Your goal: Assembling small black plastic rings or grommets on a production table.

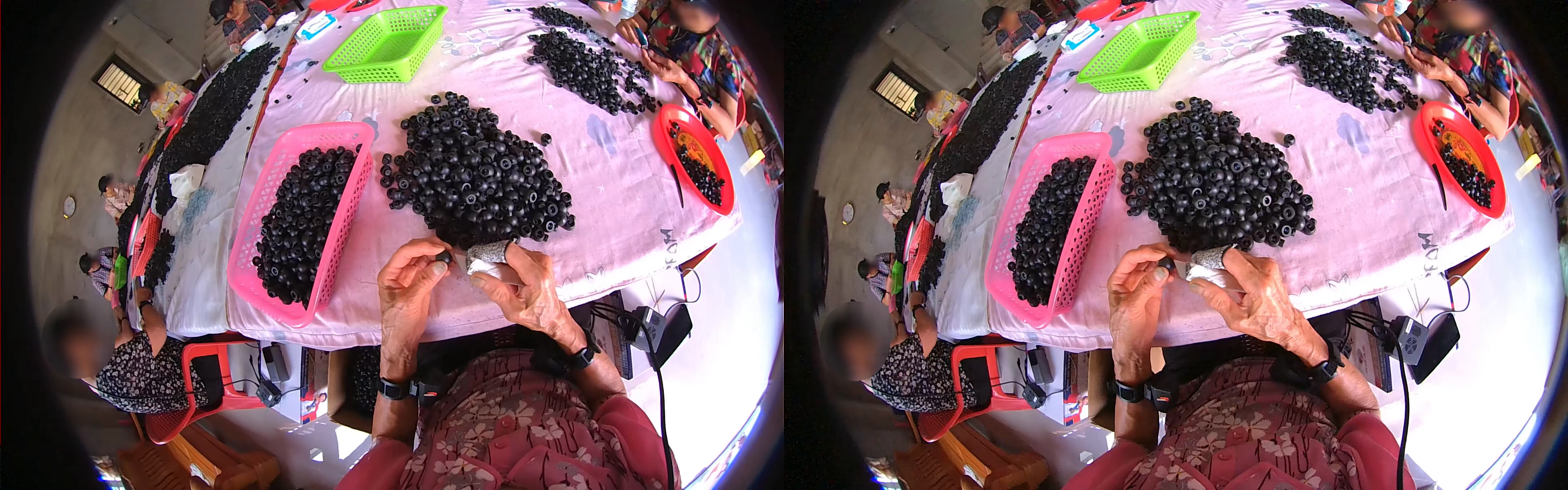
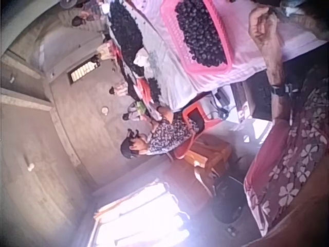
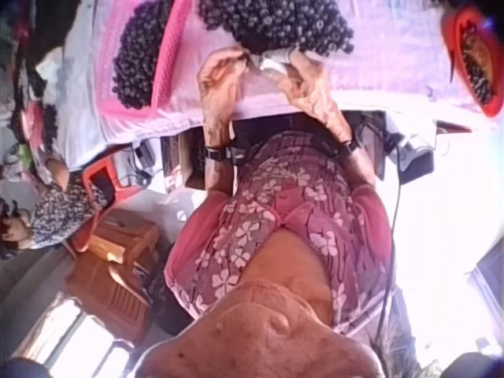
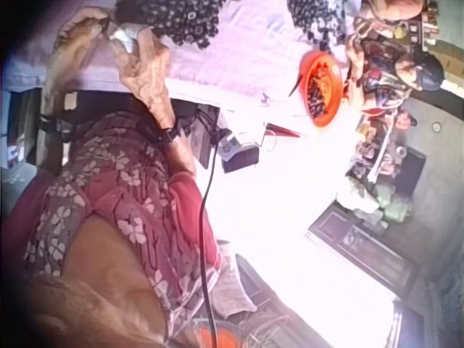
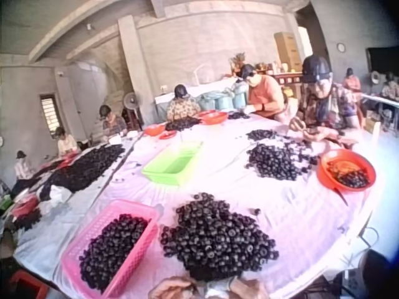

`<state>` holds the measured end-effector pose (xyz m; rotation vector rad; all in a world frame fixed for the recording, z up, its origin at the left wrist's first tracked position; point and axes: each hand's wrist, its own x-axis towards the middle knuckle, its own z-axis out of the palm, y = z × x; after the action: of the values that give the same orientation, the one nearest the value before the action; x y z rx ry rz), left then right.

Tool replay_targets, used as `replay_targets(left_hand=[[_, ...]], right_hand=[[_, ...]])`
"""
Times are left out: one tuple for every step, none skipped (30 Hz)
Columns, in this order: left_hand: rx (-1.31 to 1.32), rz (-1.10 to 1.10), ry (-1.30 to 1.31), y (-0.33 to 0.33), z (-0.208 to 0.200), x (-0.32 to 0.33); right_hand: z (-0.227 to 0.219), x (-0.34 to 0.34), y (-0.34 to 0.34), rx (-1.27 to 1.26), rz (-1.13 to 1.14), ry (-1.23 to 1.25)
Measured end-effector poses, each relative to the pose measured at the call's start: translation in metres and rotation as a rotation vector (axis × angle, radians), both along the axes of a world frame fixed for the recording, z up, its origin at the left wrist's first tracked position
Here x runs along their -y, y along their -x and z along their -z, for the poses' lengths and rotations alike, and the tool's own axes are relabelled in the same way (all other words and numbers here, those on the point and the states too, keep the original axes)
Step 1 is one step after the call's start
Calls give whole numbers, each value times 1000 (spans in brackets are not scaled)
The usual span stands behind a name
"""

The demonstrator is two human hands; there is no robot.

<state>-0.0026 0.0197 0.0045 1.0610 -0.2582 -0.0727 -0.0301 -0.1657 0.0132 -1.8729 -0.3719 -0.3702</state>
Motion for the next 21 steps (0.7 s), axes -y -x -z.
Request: replay_targets(left_hand=[[-22, -12, 10, 1, -1, 1], [-45, -25, 20, 1, -1, 2], [-45, -23, 19, 1, -1, 1], [-75, -4, 36, 1, -1, 0], [-104, 14, 53, 0, -2, 0], [-104, 15, 52, 0, -1, -1], [-93, 25, 54, 0, 1, -2], [-81, 35, 55, 0, 1, -2], [-81, 37, 55, 0, 1, -2], [-93, 36, 41, 1, 0, -1], [-105, 35, 28, 1, -1, 0], [-105, 34, 27, 2, -1, -1], [-108, 39, 24, 2, -2, -1], [-111, 44, 21, 2, -2, -2], [-111, 45, 21, 2, -1, -2], [-111, 43, 18, 1, -1, -1], [-111, 42, 15, 1, 0, -1], [-111, 42, 15, 1, -1, -1], [-110, 43, 14, 1, -1, -1], [-109, 44, 13, 1, -1, 0], [-109, 43, 13, 1, -1, -1]], right_hand=[[1, 0, 0, -1, 3, 0], [4, 0, -1, 0, -6, 24], [6, 1, -1, 1, -17, 49], [6, 0, -1, 0, -16, 48], [5, -1, -1, 36, -15, 52], [5, -2, -1, 73, -16, 57], [5, -1, -2, 73, -15, 57], [5, -1, -2, 84, -14, 65], [5, -1, -2, 95, -11, 73], [5, -1, -1, 94, -10, 73], [5, 0, -1, 77, -12, 88], [4, 0, 0, 59, -15, 103], [4, -1, 0, 59, -15, 102], [2, -2, -1, 87, -16, 76], [2, -2, -1, 115, -16, 51], [2, -2, -1, 114, -16, 51], [3, -1, -1, 96, -22, 63], [3, 0, 0, 78, -28, 75], [4, 1, 0, 77, -28, 75], [4, 1, -1, 67, -31, 75], [4, 1, 0, 58, -34, 74]])
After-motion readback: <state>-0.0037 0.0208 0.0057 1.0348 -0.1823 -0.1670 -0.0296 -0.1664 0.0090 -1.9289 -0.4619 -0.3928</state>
